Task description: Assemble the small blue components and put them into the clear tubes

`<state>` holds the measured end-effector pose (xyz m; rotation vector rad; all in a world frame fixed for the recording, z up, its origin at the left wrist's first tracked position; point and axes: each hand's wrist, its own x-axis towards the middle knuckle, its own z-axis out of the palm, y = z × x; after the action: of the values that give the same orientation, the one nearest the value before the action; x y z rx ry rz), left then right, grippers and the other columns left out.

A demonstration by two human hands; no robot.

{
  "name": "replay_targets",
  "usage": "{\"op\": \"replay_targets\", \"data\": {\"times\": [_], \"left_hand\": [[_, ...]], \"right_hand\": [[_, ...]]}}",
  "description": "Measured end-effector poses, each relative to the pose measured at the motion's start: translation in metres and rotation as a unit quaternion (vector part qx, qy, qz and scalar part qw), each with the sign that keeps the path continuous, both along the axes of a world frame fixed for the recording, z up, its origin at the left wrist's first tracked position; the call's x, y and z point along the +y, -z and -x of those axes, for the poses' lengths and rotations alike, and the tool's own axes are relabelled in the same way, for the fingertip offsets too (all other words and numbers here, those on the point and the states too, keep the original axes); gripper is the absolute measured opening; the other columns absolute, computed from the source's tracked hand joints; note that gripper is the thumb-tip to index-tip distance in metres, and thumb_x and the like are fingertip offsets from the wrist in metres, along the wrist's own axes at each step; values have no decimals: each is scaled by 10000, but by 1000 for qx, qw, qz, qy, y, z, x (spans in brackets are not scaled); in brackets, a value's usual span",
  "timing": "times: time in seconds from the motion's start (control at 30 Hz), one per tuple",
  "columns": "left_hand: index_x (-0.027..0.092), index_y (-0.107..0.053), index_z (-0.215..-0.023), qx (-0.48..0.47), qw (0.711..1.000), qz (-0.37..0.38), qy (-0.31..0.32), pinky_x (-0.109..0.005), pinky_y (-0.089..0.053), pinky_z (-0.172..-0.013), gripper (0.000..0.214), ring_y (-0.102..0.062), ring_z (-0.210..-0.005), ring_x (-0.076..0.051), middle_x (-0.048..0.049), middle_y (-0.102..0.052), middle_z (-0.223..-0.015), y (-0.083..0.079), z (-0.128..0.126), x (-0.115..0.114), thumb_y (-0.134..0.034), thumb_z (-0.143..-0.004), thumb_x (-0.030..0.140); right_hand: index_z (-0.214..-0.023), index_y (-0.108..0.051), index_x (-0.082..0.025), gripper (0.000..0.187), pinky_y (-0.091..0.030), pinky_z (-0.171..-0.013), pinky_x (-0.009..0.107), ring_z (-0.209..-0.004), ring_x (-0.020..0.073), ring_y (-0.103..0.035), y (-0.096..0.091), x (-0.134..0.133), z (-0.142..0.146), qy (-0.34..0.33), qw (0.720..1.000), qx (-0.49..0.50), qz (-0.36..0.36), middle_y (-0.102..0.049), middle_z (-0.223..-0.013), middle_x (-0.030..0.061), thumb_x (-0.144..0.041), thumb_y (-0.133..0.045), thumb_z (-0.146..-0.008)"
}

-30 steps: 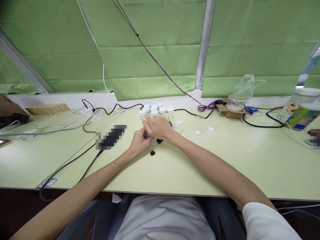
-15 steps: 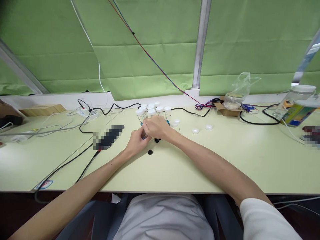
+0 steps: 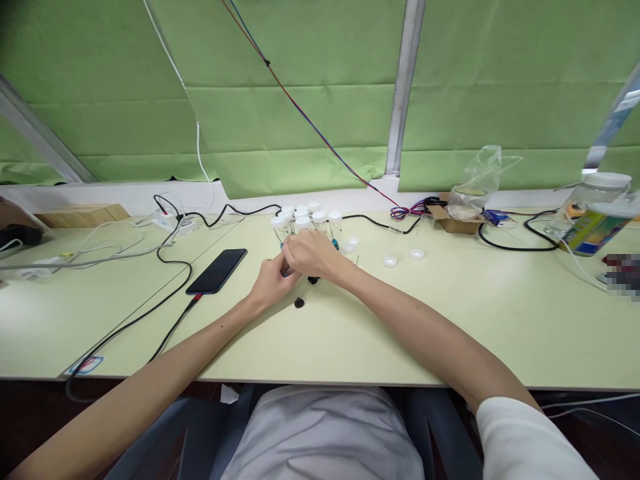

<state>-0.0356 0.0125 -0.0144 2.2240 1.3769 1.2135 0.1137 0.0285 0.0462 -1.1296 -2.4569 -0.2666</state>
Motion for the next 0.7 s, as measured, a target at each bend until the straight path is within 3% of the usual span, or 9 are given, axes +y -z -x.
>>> {"op": "replay_targets", "data": {"times": [0.33, 0.7], "left_hand": [[195, -516, -788, 15, 1000, -1, -3, -268, -326, -569, 50, -375, -541, -110, 49, -477, -583, 0, 0, 1, -559, -776, 216], [209, -445, -744, 35, 999, -6, 0, -276, -323, -559, 90, -381, -535, -110, 45, -472, -582, 1, 2, 5, -530, -771, 215]], "right_hand": [[-788, -640, -142, 358, -214, -596, 329, -641, 185, -501, 1, 1, -1, -21, 999, -7, 26, -689, -795, 110, -143, -333, -971], [-740, -590, -157, 327, -191, -597, 345, -629, 187, -454, -1, 5, -4, -56, 998, -35, 26, -660, -786, 112, -123, -335, -941]]}}
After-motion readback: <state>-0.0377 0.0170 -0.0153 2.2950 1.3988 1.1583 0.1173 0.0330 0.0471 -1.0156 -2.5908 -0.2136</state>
